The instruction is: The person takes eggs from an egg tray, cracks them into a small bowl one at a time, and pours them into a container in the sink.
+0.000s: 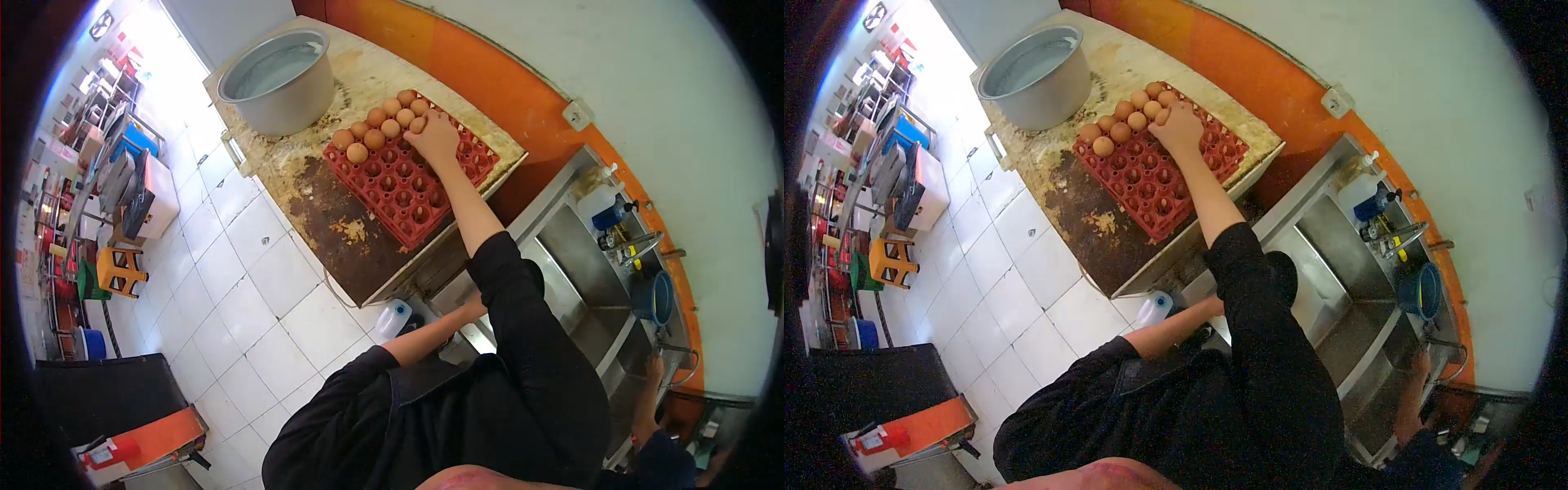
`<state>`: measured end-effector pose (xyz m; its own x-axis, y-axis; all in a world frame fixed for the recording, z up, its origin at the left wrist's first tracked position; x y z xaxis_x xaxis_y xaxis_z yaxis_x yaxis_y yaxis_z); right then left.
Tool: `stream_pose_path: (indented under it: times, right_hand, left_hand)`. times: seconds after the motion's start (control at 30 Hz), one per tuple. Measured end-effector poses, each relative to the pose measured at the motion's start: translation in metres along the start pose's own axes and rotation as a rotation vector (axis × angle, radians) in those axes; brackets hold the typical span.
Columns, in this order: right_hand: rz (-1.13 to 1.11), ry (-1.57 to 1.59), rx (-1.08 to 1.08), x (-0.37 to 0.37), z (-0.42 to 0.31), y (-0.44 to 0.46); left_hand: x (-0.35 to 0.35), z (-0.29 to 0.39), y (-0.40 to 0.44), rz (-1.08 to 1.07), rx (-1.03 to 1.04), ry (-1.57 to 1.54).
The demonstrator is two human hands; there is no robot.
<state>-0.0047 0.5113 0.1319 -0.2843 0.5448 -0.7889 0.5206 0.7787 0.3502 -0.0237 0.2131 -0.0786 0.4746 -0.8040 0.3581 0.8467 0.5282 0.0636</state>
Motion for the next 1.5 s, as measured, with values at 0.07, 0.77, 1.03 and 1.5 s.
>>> stream_pose_path:
  times: [0.07, 0.77, 1.03, 1.5]
  right_hand:
    - [0.066, 0.114, -0.005, -0.021, 0.009, -0.005]
    - [-0.143, 0.486, 1.161, -0.264, 0.429, -0.546]
    - [-0.105, -0.611, 1.038, -0.276, 0.422, -0.582]
    - [0.418, 1.221, 0.866, -0.313, 0.354, -0.507]
  left_hand:
    - [-0.002, 0.008, 0.006, 0.015, -0.007, -0.008]
    - [0.111, -0.055, 0.020, -0.161, -0.641, -0.062]
    - [0.146, -0.070, -0.001, -0.297, -0.723, -0.036]
    - [0.237, -0.071, -0.042, -0.523, -0.775, -0.012]
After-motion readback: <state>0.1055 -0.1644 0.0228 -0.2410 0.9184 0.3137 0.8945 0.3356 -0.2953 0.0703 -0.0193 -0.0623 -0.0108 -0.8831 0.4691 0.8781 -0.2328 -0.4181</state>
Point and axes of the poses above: each hand's wrist, its own y-axis towards the middle knuckle, its own x-axis out of the palm, z = x × y, the point moved 9 cm from there along y, towards the middle knuckle, and after that the axes turned 6 degrees about x, right-handed, at the moved point
